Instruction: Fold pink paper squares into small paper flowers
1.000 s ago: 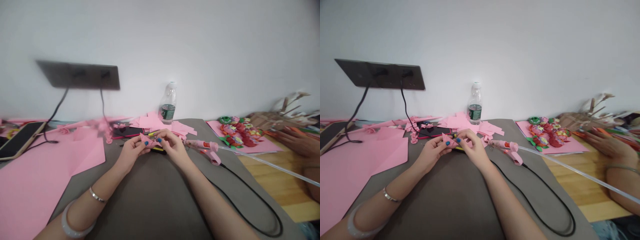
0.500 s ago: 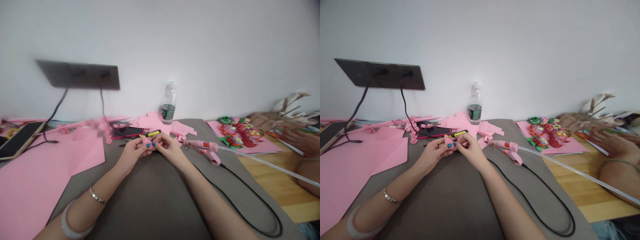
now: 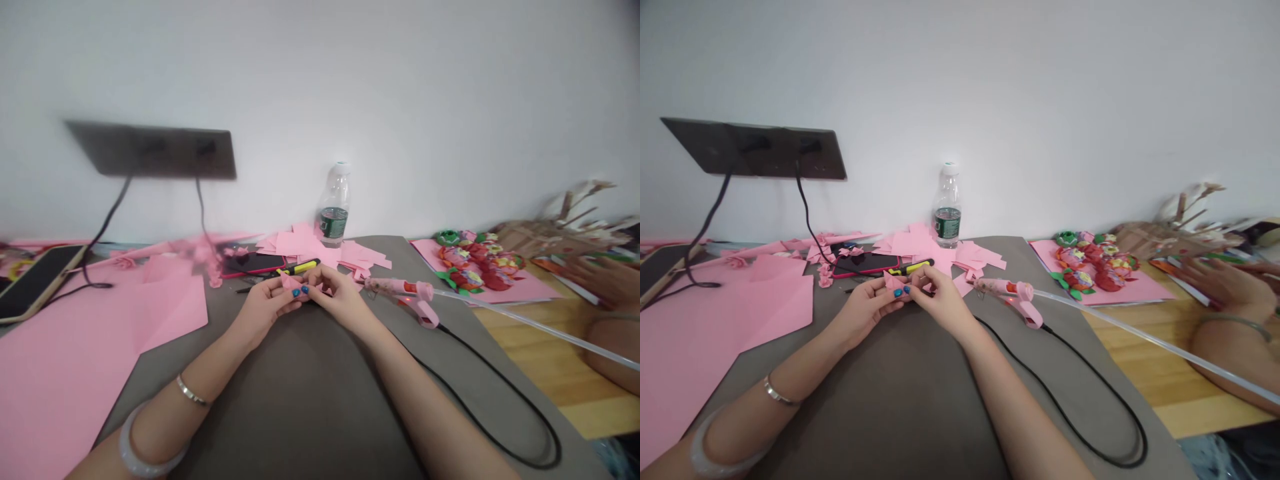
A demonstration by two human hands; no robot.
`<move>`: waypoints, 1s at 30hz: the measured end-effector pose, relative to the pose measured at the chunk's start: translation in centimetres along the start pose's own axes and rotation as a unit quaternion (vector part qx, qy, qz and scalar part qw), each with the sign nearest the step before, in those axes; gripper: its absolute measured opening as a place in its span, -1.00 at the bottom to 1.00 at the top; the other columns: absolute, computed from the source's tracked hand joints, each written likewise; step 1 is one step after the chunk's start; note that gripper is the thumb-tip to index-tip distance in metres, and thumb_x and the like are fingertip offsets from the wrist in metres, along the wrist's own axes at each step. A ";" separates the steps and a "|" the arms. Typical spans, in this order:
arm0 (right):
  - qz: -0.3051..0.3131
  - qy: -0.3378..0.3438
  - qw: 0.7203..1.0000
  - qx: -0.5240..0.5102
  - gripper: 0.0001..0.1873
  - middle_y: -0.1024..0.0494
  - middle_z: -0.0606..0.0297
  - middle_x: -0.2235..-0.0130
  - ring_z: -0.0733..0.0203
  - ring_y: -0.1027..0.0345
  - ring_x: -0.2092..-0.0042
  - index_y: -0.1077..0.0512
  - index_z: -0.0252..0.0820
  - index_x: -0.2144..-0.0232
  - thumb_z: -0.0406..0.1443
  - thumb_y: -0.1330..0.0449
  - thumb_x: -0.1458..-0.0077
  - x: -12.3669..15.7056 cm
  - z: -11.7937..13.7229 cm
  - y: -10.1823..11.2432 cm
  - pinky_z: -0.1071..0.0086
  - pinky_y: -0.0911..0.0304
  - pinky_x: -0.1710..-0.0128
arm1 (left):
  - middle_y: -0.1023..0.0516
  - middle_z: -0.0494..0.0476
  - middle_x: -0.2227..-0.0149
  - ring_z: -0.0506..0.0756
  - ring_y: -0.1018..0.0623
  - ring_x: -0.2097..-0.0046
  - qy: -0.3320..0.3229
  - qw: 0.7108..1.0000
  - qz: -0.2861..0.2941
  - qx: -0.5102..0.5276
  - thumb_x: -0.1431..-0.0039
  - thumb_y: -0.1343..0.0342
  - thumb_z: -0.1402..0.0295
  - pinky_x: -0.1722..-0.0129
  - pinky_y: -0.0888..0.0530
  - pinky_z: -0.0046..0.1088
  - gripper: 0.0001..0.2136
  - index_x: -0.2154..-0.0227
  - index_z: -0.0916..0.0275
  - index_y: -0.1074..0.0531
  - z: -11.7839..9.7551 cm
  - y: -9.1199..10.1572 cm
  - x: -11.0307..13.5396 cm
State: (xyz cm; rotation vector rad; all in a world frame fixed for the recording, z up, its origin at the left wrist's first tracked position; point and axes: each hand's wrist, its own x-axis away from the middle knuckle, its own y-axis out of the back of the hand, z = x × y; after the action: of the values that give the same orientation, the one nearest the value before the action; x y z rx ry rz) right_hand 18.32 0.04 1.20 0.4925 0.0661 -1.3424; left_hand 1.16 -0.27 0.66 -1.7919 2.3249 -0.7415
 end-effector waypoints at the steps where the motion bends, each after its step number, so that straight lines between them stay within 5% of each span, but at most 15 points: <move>1: -0.001 -0.010 1.000 -0.017 -0.85 -0.45 0.31 0.34 0.23 -0.32 0.31 -0.29 -0.15 0.45 -0.24 -0.16 -0.11 0.0 -0.1 0.0 0.38 -0.16 0.33 | -0.69 0.25 0.23 0.12 -0.67 0.19 -0.002 1.000 -0.004 -0.001 0.08 -0.39 0.38 0.27 -0.56 -0.55 -0.69 0.21 0.32 -0.59 0.0 0.0 0.0; 8: -0.012 -0.045 0.998 -0.035 -0.75 -0.45 0.30 0.41 0.24 -0.28 0.39 -0.36 -0.17 0.40 -0.10 -0.14 -0.16 0.0 -0.7 -0.7 0.36 -0.21 0.38 | -0.69 0.23 0.22 0.12 -0.66 0.17 -0.025 0.999 -0.032 -0.018 0.02 -0.36 0.32 0.23 -0.56 -0.50 -0.70 0.19 0.29 -0.57 0.0 0.2 0.0; 30: -0.057 0.016 0.997 0.041 -0.90 -0.52 0.23 0.29 0.22 -0.34 0.32 -0.41 -0.16 0.44 -0.29 -0.19 -0.11 0.1 -0.3 -1.0 0.35 -0.23 0.33 | -0.69 0.14 0.26 0.11 -0.64 0.20 -0.086 0.992 -0.028 -0.090 0.02 -0.36 0.23 0.23 -0.57 -0.46 -0.45 -0.05 0.27 -0.44 0.4 0.3 0.0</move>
State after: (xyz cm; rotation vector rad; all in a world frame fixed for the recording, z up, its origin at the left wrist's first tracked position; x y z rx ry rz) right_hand 17.50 -0.03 0.62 0.5869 0.0671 -1.4525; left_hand 1.04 -0.38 0.14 -1.9158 2.3008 -0.3759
